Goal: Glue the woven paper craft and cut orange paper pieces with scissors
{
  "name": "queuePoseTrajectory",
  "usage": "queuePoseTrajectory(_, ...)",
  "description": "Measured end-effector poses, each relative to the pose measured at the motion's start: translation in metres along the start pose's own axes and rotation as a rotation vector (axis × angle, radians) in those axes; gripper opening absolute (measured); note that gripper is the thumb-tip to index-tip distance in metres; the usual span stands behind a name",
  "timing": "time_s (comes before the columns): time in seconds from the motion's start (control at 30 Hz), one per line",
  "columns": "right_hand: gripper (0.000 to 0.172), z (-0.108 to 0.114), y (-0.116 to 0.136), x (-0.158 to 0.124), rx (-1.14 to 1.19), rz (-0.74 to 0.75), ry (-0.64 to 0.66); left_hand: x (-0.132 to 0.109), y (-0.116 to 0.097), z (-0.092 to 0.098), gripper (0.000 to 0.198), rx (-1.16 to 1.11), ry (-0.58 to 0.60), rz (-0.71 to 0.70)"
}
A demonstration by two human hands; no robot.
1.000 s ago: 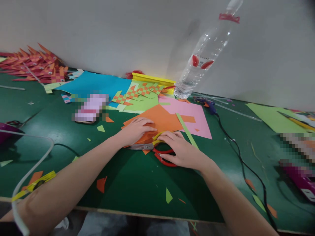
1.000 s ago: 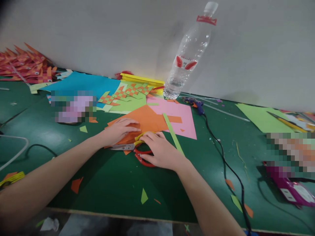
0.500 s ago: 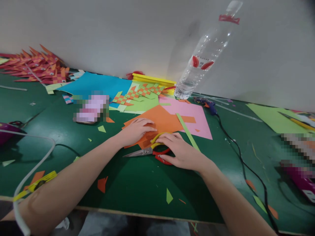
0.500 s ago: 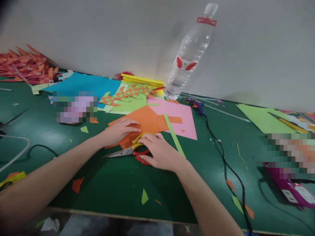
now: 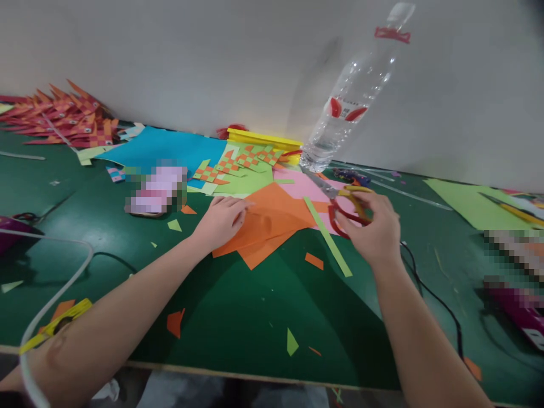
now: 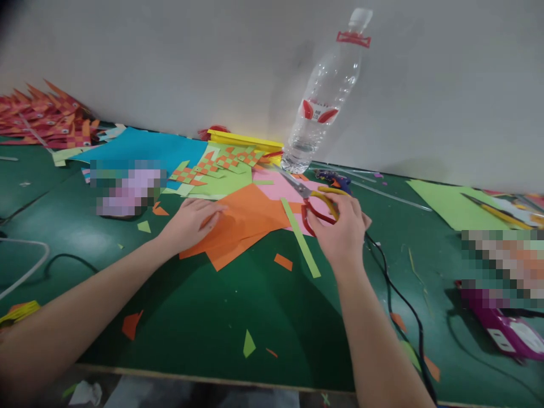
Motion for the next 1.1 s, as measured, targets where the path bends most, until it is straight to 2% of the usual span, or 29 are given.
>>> queuePoseTrajectory(0.03,0.038,0.002,-0.006,0.0,-0.094,-0.049,-0.066,-0.001,-0.005,0.0,0.032,0.046,0.021,-0.04)
queuePoseTrajectory(0.1,0.036,0.002,-0.015,0.0,-0.224,-0.097,-0.088,-0.003,-0.015,-0.002,0.034,0.12,0.061,-0.123)
queuePoseTrajectory(0.23,0.036,-0.012,-0.035,-0.005,-0.391,-0.102,0.047,-0.007,-0.026,-0.005,0.045,0.228,0.087,-0.235)
queuePoseTrajectory(0.4,0.044,-0.025,-0.05,-0.01,-0.457,-0.224,0.298,-0.007,-0.027,-0.003,0.052,0.307,0.077,-0.282)
queuePoseTrajectory(0.47,0.048,-0.022,-0.044,-0.009,-0.474,-0.219,0.274,-0.007,-0.028,-0.002,0.049,0.328,0.08,-0.297)
queuePoseTrajectory(0.53,0.051,-0.016,-0.029,-0.007,-0.426,-0.137,0.175,-0.007,-0.03,-0.002,0.043,0.335,0.079,-0.309)
queuePoseTrajectory(0.6,0.048,-0.016,-0.009,-0.007,-0.275,0.0,0.129,-0.007,-0.032,-0.002,0.037,0.328,0.069,-0.323)
queuePoseTrajectory(0.7,0.039,-0.025,0.021,-0.014,-0.08,0.226,0.181,-0.007,-0.037,0.001,0.032,0.311,0.037,-0.334)
queuePoseTrajectory(0.77,0.037,-0.033,0.035,-0.021,-0.032,0.323,0.211,-0.007,-0.041,0.003,0.036,0.336,0.026,-0.339)
queuePoseTrajectory(0.87,0.037,-0.046,0.044,-0.031,-0.006,0.401,0.23,-0.007,-0.045,0.008,0.037,0.465,0.015,-0.358)
queuePoseTrajectory(0.97,0.034,-0.052,0.045,-0.036,0.022,0.465,0.191,-0.008,-0.047,0.013,0.034,0.59,-0.043,-0.375)
queuePoseTrajectory(1.1,0.031,-0.05,0.042,-0.035,0.019,0.478,0.145,-0.01,-0.045,0.018,0.035,0.602,-0.114,-0.346)
Point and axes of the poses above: each hand's wrist, its own x-axis towards the middle knuckle, its own z-axis out of the back of the hand, y = z × x, the point moved 4 cm from there along x, towards the middle knuckle, and after that the axes turned 1 degree about -y, right-handed, at the moved point
